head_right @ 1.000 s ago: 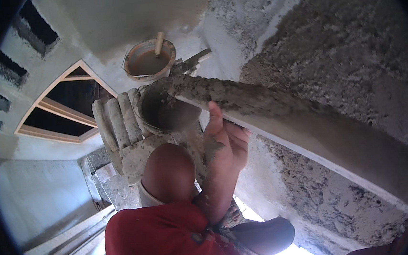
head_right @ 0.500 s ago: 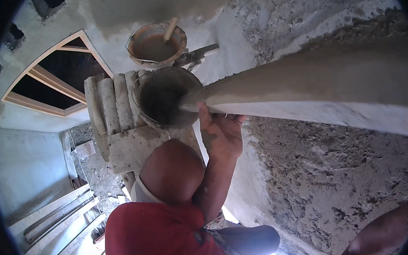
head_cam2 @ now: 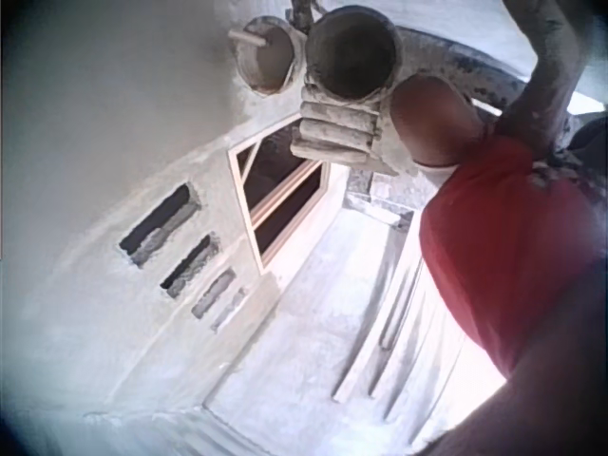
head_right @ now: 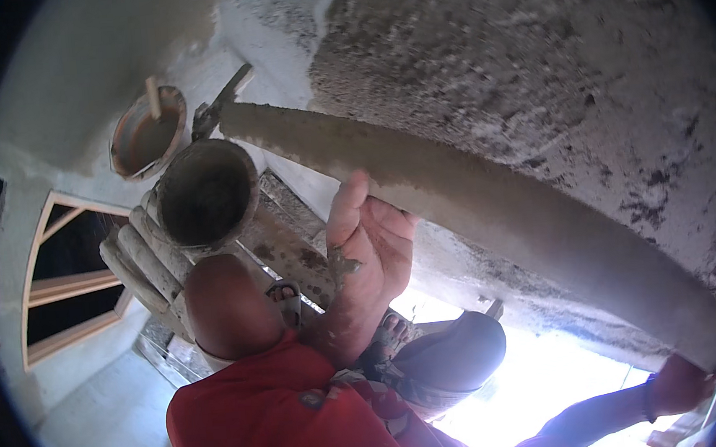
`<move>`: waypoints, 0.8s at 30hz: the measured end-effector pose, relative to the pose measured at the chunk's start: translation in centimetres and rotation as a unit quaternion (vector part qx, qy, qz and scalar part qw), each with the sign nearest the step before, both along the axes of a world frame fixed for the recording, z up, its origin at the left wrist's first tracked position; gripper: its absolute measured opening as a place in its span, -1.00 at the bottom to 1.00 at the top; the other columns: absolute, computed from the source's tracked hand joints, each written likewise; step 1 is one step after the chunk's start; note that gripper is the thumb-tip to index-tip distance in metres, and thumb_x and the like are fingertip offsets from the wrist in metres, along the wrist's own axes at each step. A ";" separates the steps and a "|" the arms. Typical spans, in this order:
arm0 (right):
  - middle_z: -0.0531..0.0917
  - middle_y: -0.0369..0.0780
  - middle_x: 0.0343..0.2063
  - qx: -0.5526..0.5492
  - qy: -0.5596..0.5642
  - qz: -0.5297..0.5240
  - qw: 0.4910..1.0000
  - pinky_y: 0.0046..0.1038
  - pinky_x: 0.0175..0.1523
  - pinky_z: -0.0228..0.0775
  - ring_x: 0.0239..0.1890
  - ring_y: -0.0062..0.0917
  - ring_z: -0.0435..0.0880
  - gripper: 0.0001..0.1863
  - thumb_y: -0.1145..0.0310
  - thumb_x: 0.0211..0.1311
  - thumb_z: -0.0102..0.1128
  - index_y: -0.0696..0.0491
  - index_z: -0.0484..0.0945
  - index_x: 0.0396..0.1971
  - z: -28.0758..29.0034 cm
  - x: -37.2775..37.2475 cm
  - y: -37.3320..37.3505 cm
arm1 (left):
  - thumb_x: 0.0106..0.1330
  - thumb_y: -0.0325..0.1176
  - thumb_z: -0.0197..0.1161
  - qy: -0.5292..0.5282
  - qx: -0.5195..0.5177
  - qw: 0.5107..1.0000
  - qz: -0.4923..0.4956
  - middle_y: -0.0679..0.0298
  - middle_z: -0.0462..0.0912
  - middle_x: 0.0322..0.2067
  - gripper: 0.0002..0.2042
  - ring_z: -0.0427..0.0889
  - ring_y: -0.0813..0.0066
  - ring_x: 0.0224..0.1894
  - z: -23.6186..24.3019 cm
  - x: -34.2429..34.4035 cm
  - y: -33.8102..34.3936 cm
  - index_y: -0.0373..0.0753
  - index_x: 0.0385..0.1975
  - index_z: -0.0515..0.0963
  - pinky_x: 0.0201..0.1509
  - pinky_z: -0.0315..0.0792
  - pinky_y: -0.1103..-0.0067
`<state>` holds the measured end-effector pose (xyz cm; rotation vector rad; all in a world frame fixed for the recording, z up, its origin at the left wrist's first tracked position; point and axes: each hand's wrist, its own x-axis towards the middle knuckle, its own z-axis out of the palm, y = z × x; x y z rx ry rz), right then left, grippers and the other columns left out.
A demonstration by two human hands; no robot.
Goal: The person applies mortar from a bucket to a concrete wall using a trowel, then uses a long wooden straight edge to level and smooth the wet plaster while standing on a bamboo scaffold.
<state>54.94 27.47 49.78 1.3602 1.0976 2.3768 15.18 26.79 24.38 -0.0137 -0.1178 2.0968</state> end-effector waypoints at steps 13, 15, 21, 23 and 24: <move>0.52 -0.11 -0.10 -0.054 0.930 0.297 0.209 -0.31 0.01 0.44 -0.08 -0.26 0.55 -0.50 0.12 0.24 0.09 0.17 0.37 0.03 -43.0 11.7 -5.1 | 0.17 0.22 0.15 0.178 -0.548 0.812 -0.096 0.33 0.35 -0.42 -0.43 0.34 0.62 -0.50 -26.5 13.6 7.2 -0.24 -0.20 0.31 -0.60 0.27 0.61; 0.48 -0.10 -0.04 -0.096 0.941 0.303 0.114 -0.24 0.06 0.43 -0.04 -0.23 0.53 -0.52 0.13 0.26 0.04 0.15 0.34 0.04 -48.6 11.9 -3.7 | 0.15 0.25 0.16 0.167 -0.539 0.820 -0.096 0.26 0.41 -0.32 -0.34 0.46 0.46 -0.38 -34.1 12.6 7.5 -0.23 -0.04 0.27 -0.49 0.45 0.42; 0.52 -0.11 -0.19 0.020 0.954 0.279 -0.108 -0.10 -0.03 0.49 -0.16 -0.23 0.55 -0.69 0.24 0.16 0.06 0.10 0.41 -0.16 -57.9 12.4 -0.8 | 0.25 0.16 0.07 0.189 -0.563 0.785 -0.177 0.07 0.40 0.02 -0.32 0.52 0.09 -0.10 -45.5 12.0 11.2 -0.24 0.16 0.11 -0.16 0.51 0.04; 0.52 -0.11 -0.20 0.080 0.933 0.259 -0.235 -0.11 -0.03 0.49 -0.17 -0.25 0.56 -0.70 0.24 0.17 0.04 0.09 0.41 -0.16 -59.0 10.1 1.5 | 0.29 0.13 0.04 0.185 -0.561 0.789 -0.166 0.07 0.41 0.00 -0.36 0.53 0.11 -0.10 -48.2 8.9 12.2 -0.24 0.15 0.12 -0.19 0.51 0.03; 0.52 -0.10 -0.20 0.113 0.916 0.249 -0.293 -0.12 -0.03 0.49 -0.17 -0.26 0.56 -0.70 0.24 0.18 0.04 0.09 0.42 -0.16 -59.2 9.3 2.4 | 0.29 0.13 0.04 0.188 -0.562 0.788 -0.167 0.08 0.41 0.00 -0.36 0.54 0.12 -0.11 -49.0 7.8 13.0 -0.24 0.15 0.11 -0.20 0.52 0.03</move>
